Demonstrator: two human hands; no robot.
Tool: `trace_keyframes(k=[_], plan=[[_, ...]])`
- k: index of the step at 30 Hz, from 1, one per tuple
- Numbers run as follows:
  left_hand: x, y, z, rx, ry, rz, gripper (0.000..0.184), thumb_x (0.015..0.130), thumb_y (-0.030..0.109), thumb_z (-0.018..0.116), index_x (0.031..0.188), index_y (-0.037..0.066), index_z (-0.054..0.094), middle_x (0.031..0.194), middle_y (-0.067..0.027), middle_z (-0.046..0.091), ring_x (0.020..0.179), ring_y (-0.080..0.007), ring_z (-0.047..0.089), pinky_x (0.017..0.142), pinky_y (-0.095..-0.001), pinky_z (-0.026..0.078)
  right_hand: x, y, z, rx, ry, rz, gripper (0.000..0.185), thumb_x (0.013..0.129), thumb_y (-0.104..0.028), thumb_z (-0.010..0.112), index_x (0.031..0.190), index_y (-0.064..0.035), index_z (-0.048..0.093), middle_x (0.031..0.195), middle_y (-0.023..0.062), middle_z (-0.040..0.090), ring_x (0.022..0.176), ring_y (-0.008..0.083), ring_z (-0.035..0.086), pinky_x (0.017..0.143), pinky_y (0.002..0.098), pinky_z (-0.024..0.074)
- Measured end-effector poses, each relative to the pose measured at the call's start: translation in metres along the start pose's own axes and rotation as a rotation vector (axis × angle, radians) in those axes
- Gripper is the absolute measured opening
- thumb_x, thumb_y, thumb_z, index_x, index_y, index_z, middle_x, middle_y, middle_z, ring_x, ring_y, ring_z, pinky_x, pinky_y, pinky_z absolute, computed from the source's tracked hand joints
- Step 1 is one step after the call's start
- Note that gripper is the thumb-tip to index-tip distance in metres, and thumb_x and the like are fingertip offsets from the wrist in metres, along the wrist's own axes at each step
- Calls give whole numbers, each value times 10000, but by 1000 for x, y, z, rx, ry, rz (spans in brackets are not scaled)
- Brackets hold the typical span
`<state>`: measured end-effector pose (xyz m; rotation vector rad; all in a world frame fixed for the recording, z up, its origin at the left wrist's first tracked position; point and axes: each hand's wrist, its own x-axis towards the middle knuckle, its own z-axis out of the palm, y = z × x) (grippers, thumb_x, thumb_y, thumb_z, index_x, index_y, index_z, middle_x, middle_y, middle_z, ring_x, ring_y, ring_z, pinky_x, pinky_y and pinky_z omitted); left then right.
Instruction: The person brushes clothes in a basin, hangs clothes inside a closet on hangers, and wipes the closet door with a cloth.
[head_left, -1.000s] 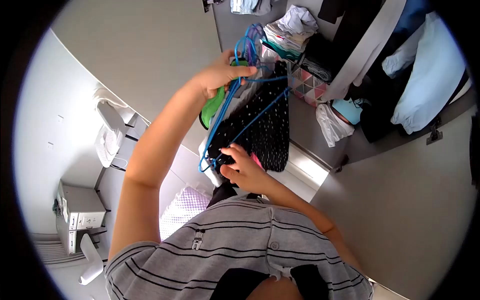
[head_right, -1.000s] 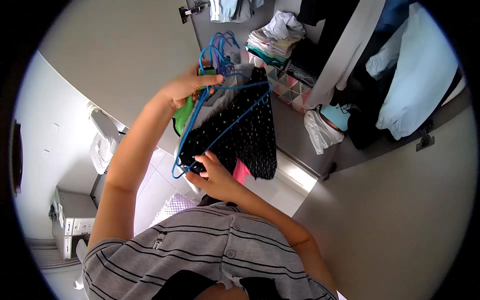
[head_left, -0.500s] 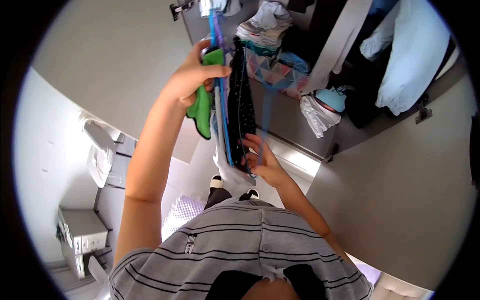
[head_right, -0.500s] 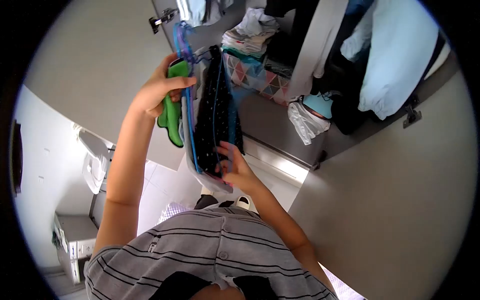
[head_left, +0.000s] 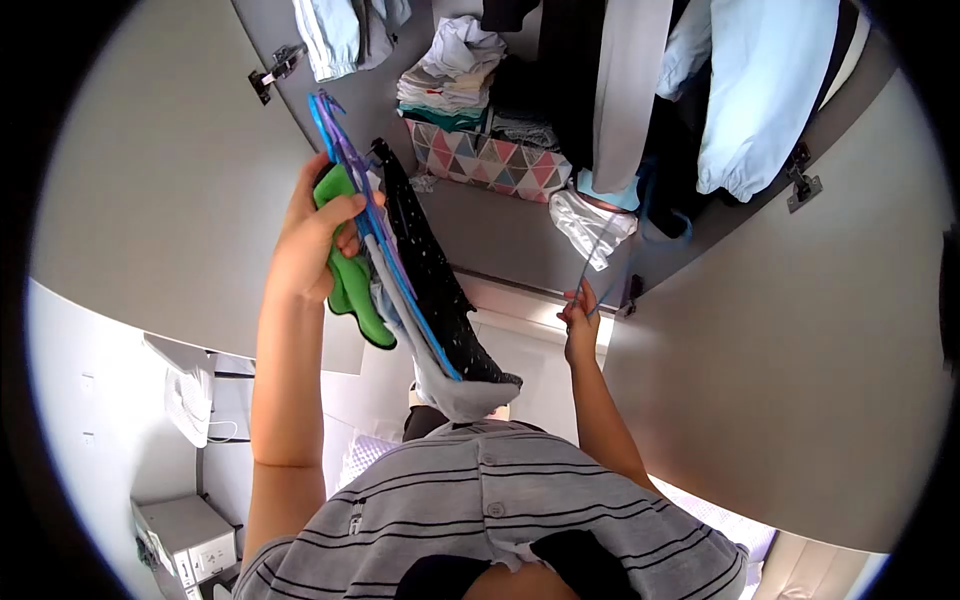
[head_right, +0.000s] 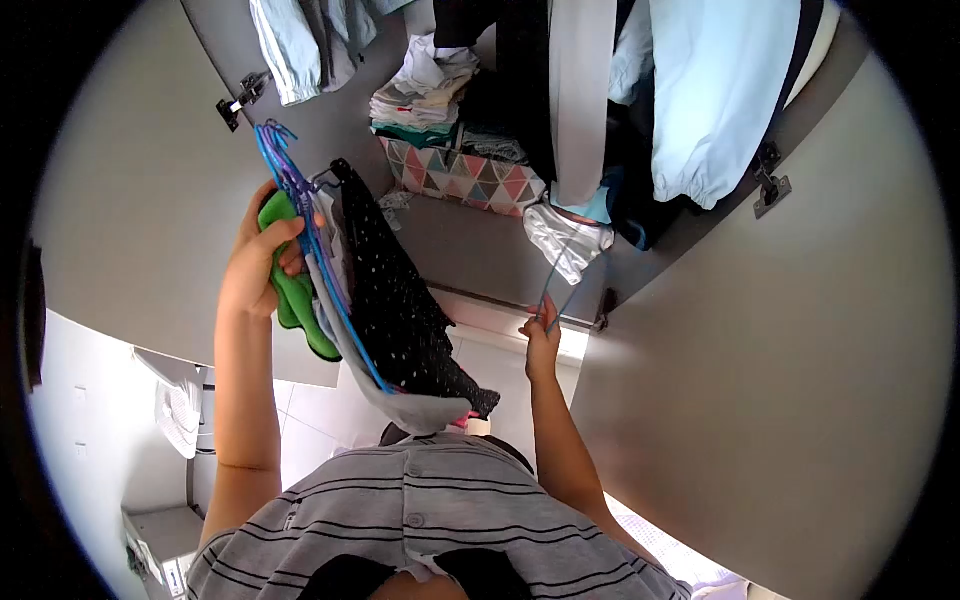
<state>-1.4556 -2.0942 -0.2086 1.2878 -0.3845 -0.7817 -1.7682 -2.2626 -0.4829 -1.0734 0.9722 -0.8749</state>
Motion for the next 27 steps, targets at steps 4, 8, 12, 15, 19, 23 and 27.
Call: trace_keyframes(k=[4, 8, 12, 15, 19, 23, 27], plan=[[-10, 10, 2, 10, 26, 22, 640, 781, -18, 516, 1379, 34, 294, 921, -140, 649, 472, -61, 381, 421, -193, 344, 45, -16, 11, -49, -16, 68, 556, 818, -30, 441, 1374, -42, 415, 1060, 86, 566, 682, 84, 485, 638, 247, 476], [-8, 18, 0, -7, 45, 57, 654, 784, -17, 514, 1392, 34, 278, 918, -162, 658, 462, -57, 384, 411, -190, 336, 110, -40, 25, -23, 51, 175, 432, 825, -200, 528, 1228, -44, 528, 916, 77, 645, 621, 91, 491, 498, 263, 439], [-9, 14, 2, -14, 86, 59, 668, 786, -19, 524, 1401, 38, 271, 900, -174, 661, 453, -59, 390, 405, -188, 337, 183, -76, 23, -3, 43, 333, 216, 829, -309, 535, 928, -119, 556, 860, 49, 643, 714, 132, 508, 520, 318, 447], [-9, 11, -3, -37, 71, 13, 705, 778, -18, 555, 1410, 63, 253, 876, -156, 664, 472, -70, 418, 422, -200, 344, 268, -84, 10, 272, 59, 405, 408, 805, -507, 630, 938, -136, 524, 764, 16, 425, 851, 221, 540, 656, 414, 479], [-10, 9, -6, -30, 87, 55, 671, 787, -9, 542, 1401, 40, 274, 896, -182, 662, 455, -61, 401, 407, -189, 341, 268, -107, 34, 499, 181, 418, 648, 801, -551, 577, 1251, -107, 437, 1207, 172, 506, 1151, 351, 509, 865, 562, 464], [-13, 5, -8, -17, 121, 41, 651, 792, -8, 538, 1392, 34, 288, 906, -184, 664, 456, -59, 398, 407, -188, 341, 206, -19, 33, 273, 131, 602, 398, 899, -386, 515, 1100, -46, 566, 993, 156, 637, 917, 301, 617, 771, 492, 508], [-2, 7, 2, -32, 93, 67, 604, 806, -2, 527, 1370, 18, 312, 917, -194, 664, 448, -57, 382, 412, -186, 346, 100, -98, 93, -11, -511, 523, 208, 904, -234, 543, 975, -49, 605, 892, 101, 636, 763, 194, 597, 724, 331, 513]])
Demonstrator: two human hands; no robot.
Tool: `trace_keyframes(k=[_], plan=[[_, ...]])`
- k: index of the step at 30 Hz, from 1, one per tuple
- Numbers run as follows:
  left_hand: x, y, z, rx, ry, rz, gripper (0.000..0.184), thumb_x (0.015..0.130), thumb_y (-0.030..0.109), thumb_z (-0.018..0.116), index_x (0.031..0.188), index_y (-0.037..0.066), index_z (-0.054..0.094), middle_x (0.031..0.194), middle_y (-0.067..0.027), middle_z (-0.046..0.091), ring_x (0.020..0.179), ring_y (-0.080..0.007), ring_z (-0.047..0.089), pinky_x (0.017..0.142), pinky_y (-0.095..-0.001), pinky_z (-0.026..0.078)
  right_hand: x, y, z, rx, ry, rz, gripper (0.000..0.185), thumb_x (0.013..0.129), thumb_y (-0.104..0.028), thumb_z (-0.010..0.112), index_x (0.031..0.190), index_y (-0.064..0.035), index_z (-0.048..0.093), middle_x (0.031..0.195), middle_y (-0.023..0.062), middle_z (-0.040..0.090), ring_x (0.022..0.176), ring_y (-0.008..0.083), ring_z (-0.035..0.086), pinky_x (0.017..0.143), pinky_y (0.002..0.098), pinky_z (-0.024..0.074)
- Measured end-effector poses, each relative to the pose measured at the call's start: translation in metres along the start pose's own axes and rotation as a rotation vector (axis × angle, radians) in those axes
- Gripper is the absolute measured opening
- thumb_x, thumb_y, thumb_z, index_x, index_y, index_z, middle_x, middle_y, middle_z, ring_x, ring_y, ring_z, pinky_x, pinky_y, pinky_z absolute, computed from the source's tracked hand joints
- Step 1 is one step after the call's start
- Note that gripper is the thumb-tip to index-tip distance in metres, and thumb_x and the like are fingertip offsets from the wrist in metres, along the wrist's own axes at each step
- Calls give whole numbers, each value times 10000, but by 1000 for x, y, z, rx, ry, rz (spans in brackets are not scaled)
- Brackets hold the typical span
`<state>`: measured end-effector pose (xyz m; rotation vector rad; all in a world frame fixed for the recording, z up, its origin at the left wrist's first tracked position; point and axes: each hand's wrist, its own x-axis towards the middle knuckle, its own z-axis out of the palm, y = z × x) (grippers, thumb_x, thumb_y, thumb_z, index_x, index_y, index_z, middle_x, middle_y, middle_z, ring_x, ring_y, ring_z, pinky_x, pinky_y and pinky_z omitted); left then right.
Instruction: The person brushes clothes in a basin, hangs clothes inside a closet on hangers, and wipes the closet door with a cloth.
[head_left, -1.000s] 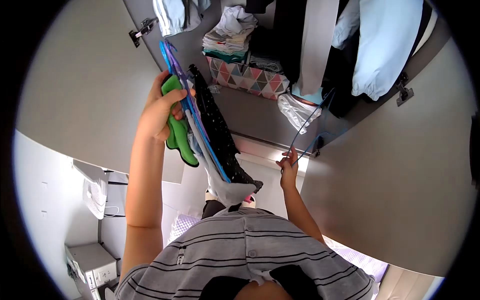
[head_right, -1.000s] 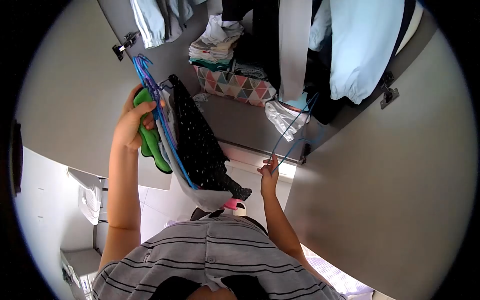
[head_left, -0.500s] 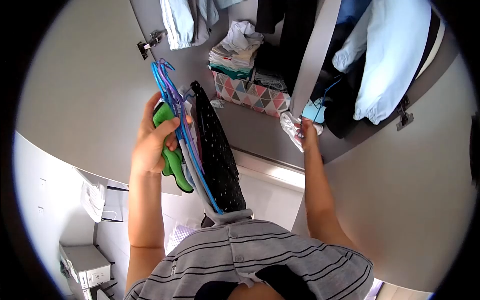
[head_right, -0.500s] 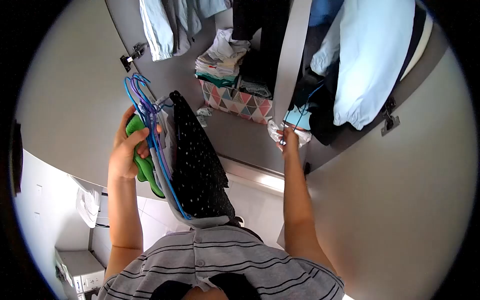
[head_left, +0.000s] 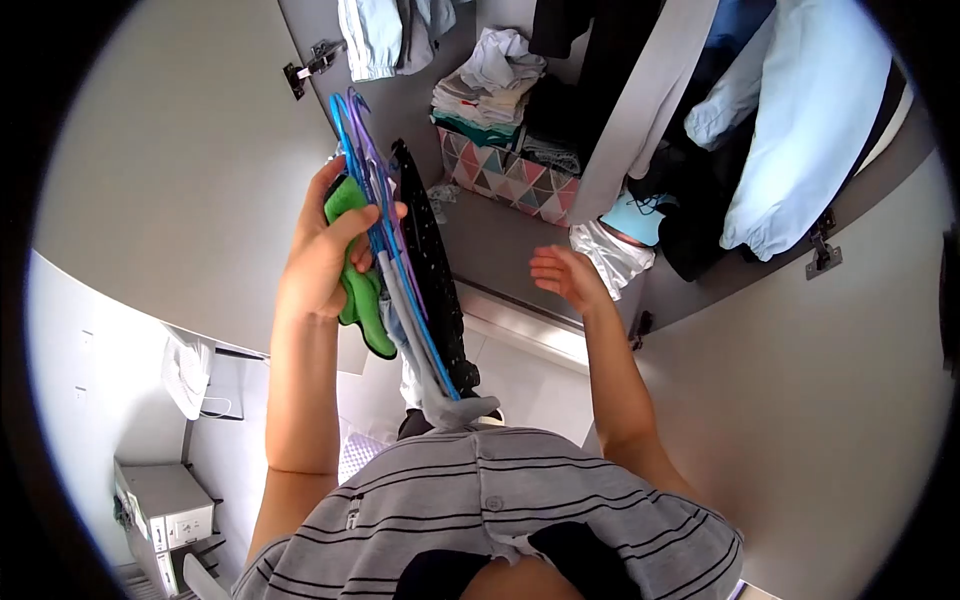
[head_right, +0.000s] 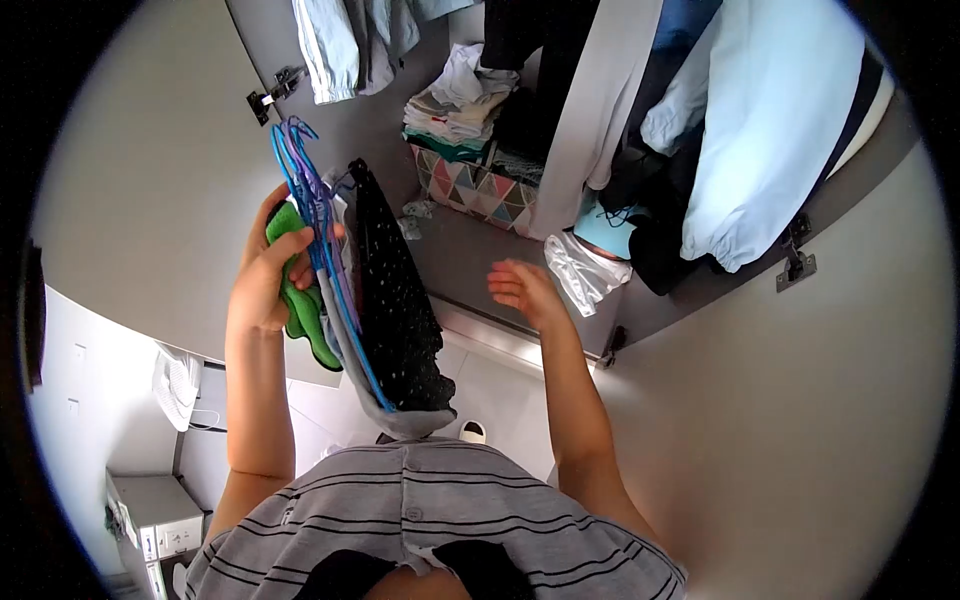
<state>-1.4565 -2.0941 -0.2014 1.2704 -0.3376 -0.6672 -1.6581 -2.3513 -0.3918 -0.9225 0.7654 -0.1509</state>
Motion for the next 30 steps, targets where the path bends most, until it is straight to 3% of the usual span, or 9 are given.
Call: trace_keyframes(k=[1, 4, 6, 10, 12, 16, 19, 26, 30], plan=[[1, 1, 0, -32, -23, 18, 602, 806, -7, 530, 1363, 14, 304, 925, -191, 665, 464, -62, 402, 426, -193, 350, 1, 1, -1, 3, 0, 7, 208, 904, -234, 543, 975, -49, 605, 892, 101, 636, 763, 194, 597, 724, 331, 513], [-3, 5, 0, -102, -29, 54, 595, 808, -12, 536, 1353, 13, 299, 931, -201, 664, 473, -59, 418, 433, -194, 351, 53, -7, -59, -102, 621, -804, 126, 876, -129, 585, 894, -15, 635, 857, 69, 646, 785, 153, 597, 705, 286, 480], [-6, 8, -1, -125, 13, 72, 594, 807, -13, 537, 1352, 10, 301, 930, -212, 662, 463, -56, 416, 423, -191, 346, 82, -49, -112, -218, 1019, -1026, 156, 833, -99, 607, 915, 33, 623, 874, 100, 653, 785, 195, 603, 743, 296, 471], [-6, 21, -1, -119, 25, 66, 573, 806, -14, 533, 1339, -1, 322, 926, -222, 660, 459, -55, 418, 417, -188, 348, 134, -110, -211, -352, 1009, -764, 256, 833, -246, 633, 935, -12, 619, 852, 74, 612, 813, 181, 558, 646, 333, 443], [-5, 24, -1, -131, 62, 81, 568, 807, -10, 537, 1335, -2, 329, 924, -222, 658, 458, -56, 419, 417, -184, 352, 191, -112, -268, -301, 1088, -478, 354, 821, -336, 652, 947, -11, 589, 809, 85, 595, 660, 197, 525, 551, 344, 412], [-6, 23, 11, -81, 127, 98, 568, 799, -6, 534, 1332, -3, 334, 932, -220, 653, 454, -47, 401, 413, -180, 352, 188, -128, -243, 46, 1030, -259, 390, 826, -356, 641, 961, -2, 550, 677, 107, 582, 429, 184, 479, 364, 331, 367], [-3, 22, 12, -77, 139, 71, 561, 805, 3, 513, 1337, -1, 335, 951, -238, 645, 450, -40, 373, 412, -175, 346, 198, -136, -243, -99, 1042, -144, 367, 829, -324, 635, 950, 9, 541, 637, 112, 575, 409, 180, 481, 346, 318, 362], [4, 26, 5, -77, 81, 28, 571, 808, 5, 513, 1348, 4, 328, 957, -249, 641, 451, -38, 371, 413, -175, 346, 179, -134, -233, -415, 951, -17, 226, 839, -163, 589, 879, 46, 514, 533, 129, 564, 327, 175, 461, 284, 268, 321], [8, 23, -6, -107, 35, 46, 583, 807, 5, 517, 1354, 2, 317, 959, -259, 638, 452, -38, 375, 410, -176, 349, 147, -127, -229, -214, 963, -296, 118, 848, -83, 529, 845, 35, 538, 583, 119, 593, 367, 163, 478, 312, 255, 337]])
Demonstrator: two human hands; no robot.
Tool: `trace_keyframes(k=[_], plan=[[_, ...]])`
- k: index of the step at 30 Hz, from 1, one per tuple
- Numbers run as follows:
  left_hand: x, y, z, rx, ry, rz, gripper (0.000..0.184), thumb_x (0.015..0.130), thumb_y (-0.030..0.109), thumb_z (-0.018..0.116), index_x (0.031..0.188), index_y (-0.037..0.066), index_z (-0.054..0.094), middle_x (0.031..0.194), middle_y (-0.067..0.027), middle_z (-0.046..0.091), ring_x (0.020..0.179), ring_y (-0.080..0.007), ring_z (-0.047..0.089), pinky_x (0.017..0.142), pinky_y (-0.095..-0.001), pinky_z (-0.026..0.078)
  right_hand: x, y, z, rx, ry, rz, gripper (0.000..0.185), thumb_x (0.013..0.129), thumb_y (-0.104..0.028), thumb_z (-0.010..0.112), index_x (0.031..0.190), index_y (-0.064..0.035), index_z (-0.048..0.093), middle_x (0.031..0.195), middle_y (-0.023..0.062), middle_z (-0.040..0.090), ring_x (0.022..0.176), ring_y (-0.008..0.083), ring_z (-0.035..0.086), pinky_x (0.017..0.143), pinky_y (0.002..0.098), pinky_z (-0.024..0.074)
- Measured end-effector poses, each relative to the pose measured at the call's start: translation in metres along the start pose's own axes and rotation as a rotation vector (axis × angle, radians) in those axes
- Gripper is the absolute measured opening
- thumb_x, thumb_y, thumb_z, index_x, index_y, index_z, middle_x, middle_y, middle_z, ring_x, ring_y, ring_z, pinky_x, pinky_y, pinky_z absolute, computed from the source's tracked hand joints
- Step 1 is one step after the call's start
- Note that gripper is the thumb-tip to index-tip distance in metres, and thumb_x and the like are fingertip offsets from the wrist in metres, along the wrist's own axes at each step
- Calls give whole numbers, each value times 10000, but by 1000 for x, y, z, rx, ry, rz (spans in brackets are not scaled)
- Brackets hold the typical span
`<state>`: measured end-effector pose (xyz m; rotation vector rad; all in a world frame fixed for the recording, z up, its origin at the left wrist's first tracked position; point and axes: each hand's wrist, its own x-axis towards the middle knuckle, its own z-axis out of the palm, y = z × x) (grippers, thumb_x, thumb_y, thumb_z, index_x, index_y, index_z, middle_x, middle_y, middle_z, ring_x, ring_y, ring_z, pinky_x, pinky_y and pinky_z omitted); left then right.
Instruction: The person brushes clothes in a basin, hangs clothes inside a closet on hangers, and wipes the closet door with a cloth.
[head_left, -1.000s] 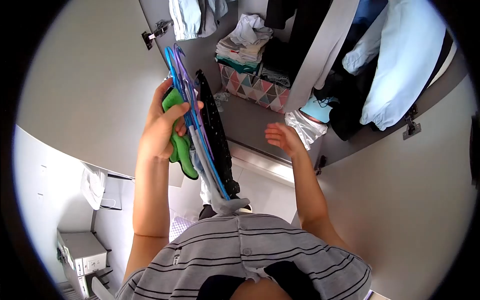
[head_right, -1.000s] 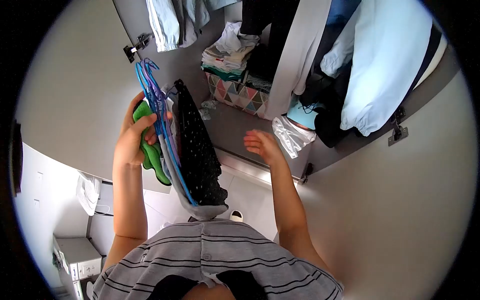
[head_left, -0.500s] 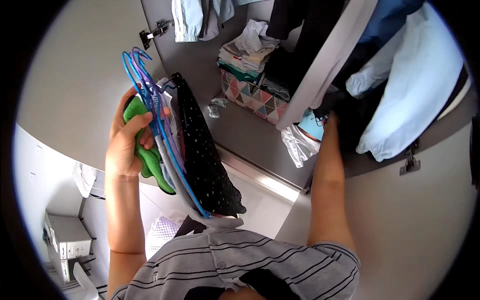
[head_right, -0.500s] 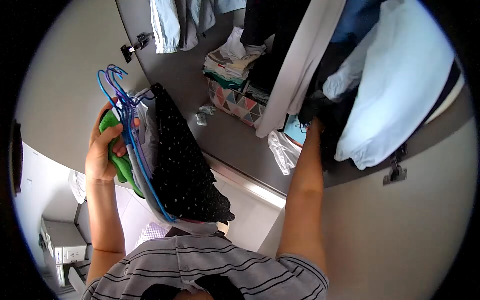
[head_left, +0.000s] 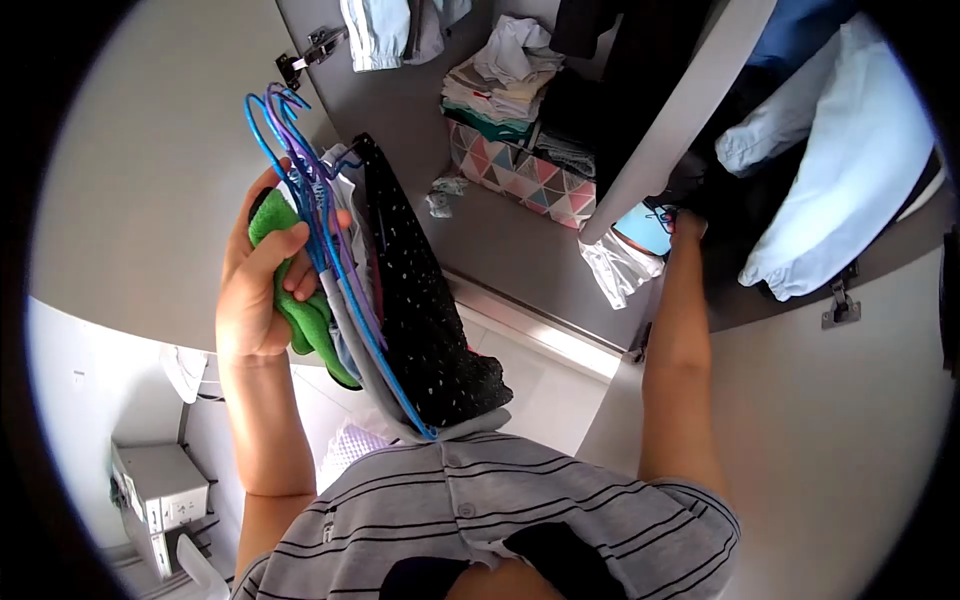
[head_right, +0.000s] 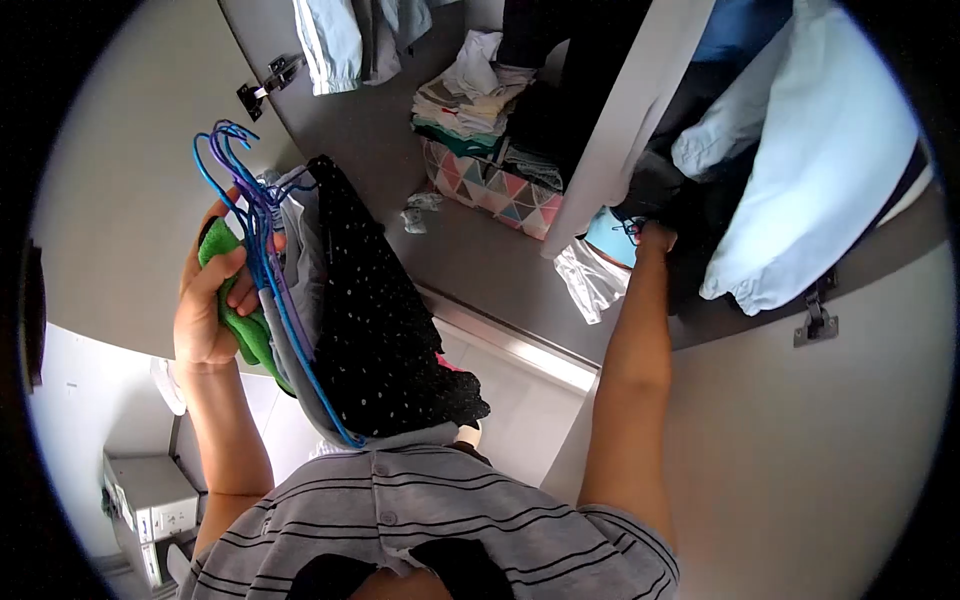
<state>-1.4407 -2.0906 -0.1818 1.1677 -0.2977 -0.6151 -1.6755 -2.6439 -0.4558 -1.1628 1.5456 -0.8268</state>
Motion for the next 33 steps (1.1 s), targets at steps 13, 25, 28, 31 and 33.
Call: trace_keyframes(k=[13, 25, 28, 31, 33], plan=[[14, -1, -45, -73, -166, -32, 562, 823, 57, 531, 1347, 4, 336, 980, -281, 631, 458, -56, 385, 424, -190, 360, -278, 82, -66, 200, -104, -410, 321, 954, -86, 480, 1266, -12, 466, 896, 54, 574, 693, 97, 517, 560, 234, 439], [24, -9, -44, -40, -170, 7, 542, 815, 73, 475, 1333, -19, 344, 982, -294, 630, 458, -57, 378, 422, -199, 349, -361, 145, -59, 500, -349, -50, 392, 925, -64, 531, 1306, -4, 465, 870, 59, 583, 654, 106, 515, 555, 224, 422], [19, -8, -43, -31, -179, 23, 553, 814, 72, 470, 1341, -24, 336, 979, -290, 633, 456, -52, 374, 419, -195, 346, -360, 178, -65, 573, -440, 216, 372, 922, -70, 529, 1286, -5, 485, 857, 63, 589, 599, 115, 516, 516, 223, 411], [14, -7, -36, -18, -173, 34, 562, 818, 80, 466, 1351, -27, 326, 977, -284, 636, 450, -43, 360, 416, -186, 339, -329, 211, -72, 496, -582, 368, 377, 902, -69, 551, 1269, 0, 498, 851, 59, 591, 582, 120, 519, 479, 208, 390], [12, -6, -30, -13, -146, 33, 568, 819, 83, 465, 1357, -29, 320, 975, -283, 637, 447, -39, 351, 416, -182, 338, -300, 225, -72, 388, -662, 410, 379, 894, -76, 559, 1264, -12, 508, 841, 55, 591, 587, 118, 521, 471, 208, 386]])
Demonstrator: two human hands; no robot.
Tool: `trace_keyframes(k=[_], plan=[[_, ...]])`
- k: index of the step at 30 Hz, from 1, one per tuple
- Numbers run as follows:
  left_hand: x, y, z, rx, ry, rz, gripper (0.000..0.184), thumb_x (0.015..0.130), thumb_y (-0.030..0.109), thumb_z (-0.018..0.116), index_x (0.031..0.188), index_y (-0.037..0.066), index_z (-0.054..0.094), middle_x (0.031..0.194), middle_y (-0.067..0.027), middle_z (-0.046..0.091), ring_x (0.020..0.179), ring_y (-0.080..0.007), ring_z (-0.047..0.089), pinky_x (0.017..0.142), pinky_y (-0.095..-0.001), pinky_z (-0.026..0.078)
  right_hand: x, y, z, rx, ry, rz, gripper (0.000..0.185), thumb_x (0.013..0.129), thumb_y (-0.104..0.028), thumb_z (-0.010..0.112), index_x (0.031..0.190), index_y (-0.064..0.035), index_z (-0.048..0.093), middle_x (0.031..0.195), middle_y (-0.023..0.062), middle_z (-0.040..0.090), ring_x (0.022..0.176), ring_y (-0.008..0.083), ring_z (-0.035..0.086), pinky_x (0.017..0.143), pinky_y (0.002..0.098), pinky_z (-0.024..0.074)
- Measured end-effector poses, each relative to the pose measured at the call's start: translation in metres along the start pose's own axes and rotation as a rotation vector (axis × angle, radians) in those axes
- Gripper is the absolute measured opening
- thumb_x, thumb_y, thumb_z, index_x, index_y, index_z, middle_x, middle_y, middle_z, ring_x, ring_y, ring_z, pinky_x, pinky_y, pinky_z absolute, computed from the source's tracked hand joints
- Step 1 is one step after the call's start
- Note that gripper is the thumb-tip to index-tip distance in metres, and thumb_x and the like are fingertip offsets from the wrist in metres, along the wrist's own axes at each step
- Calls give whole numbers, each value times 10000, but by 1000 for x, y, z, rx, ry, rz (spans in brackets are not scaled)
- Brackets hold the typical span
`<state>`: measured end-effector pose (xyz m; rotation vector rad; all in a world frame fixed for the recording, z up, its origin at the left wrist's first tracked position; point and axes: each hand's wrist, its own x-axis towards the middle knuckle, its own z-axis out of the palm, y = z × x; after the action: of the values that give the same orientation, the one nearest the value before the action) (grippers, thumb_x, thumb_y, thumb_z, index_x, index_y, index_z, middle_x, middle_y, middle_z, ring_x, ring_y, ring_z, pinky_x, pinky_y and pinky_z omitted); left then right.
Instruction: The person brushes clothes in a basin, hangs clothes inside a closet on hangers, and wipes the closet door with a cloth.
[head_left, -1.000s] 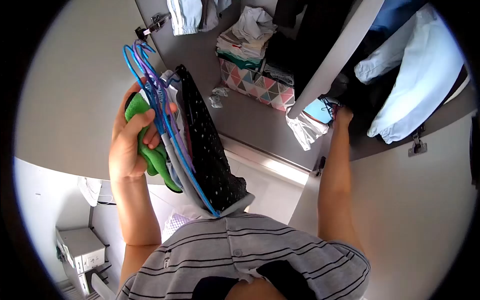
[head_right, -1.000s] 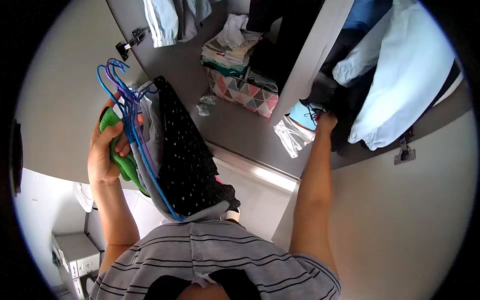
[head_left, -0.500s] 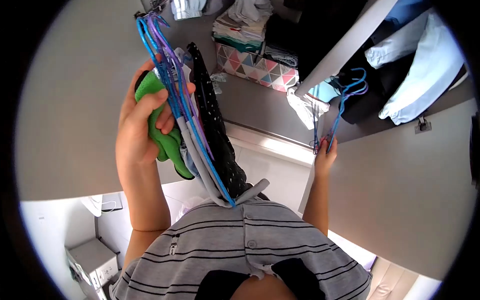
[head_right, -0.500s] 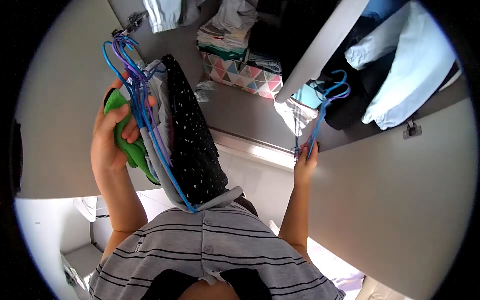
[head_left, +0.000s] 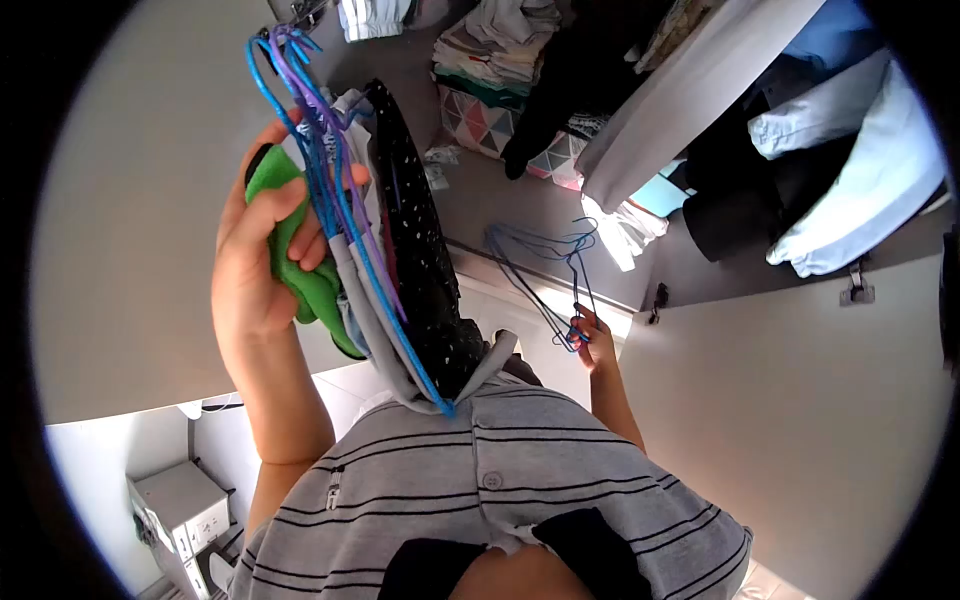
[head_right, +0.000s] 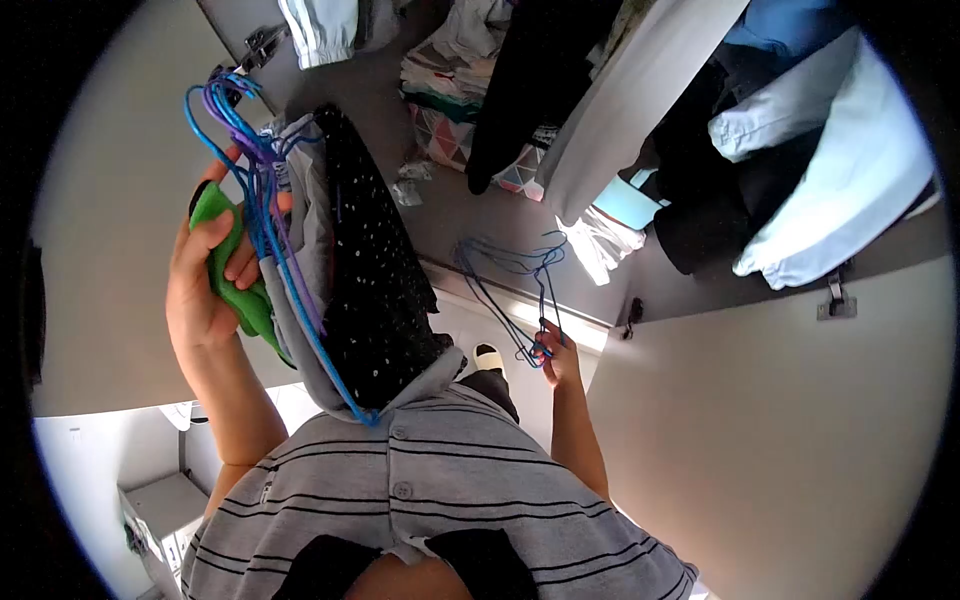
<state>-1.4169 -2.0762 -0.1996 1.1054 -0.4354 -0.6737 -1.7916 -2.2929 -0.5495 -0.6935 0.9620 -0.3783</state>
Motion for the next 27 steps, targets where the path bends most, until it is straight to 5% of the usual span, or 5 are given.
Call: trace_keyframes(k=[5, 14, 16, 21, 27], plan=[[10, 0, 22, 32, 51, 14, 605, 822, 105, 471, 1383, -35, 294, 975, -295, 632, 439, -36, 334, 418, -176, 345, 60, -48, -26, -130, -27, 40, 366, 897, -23, 515, 1262, -20, 521, 845, 66, 600, 598, 112, 514, 488, 204, 392], [24, -12, 44, 131, 192, 30, 642, 848, 160, 493, 1410, -38, 254, 994, -288, 630, 416, -2, 341, 398, -120, 346, 183, -97, -140, -743, 361, 32, 441, 733, -139, 759, 1126, -30, 593, 882, 71, 666, 661, 142, 583, 472, 285, 427], [26, -14, 43, 143, 185, 24, 643, 849, 163, 495, 1410, -39, 254, 991, -287, 631, 415, -2, 340, 397, -120, 348, 197, -97, -161, -841, 313, -25, 494, 679, -166, 792, 1101, -3, 594, 931, 87, 678, 776, 180, 620, 595, 373, 490], [30, -20, 45, 180, 203, 15, 655, 857, 165, 507, 1414, -41, 231, 1010, -291, 622, 411, -4, 343, 395, -120, 360, 252, -62, -224, -1125, 420, -38, 660, 605, -216, 807, 1164, 25, 551, 1049, 133, 660, 899, 244, 633, 834, 347, 494], [33, -27, 38, 147, 214, 16, 640, 870, 158, 502, 1415, -38, 229, 1020, -299, 616, 416, -5, 381, 397, -120, 392, 187, -92, -110, -1475, 736, 207, 748, 669, -230, 725, 1357, -206, 433, 1389, 198, 413, 1252, 360, 439, 1008, 486, 396]])
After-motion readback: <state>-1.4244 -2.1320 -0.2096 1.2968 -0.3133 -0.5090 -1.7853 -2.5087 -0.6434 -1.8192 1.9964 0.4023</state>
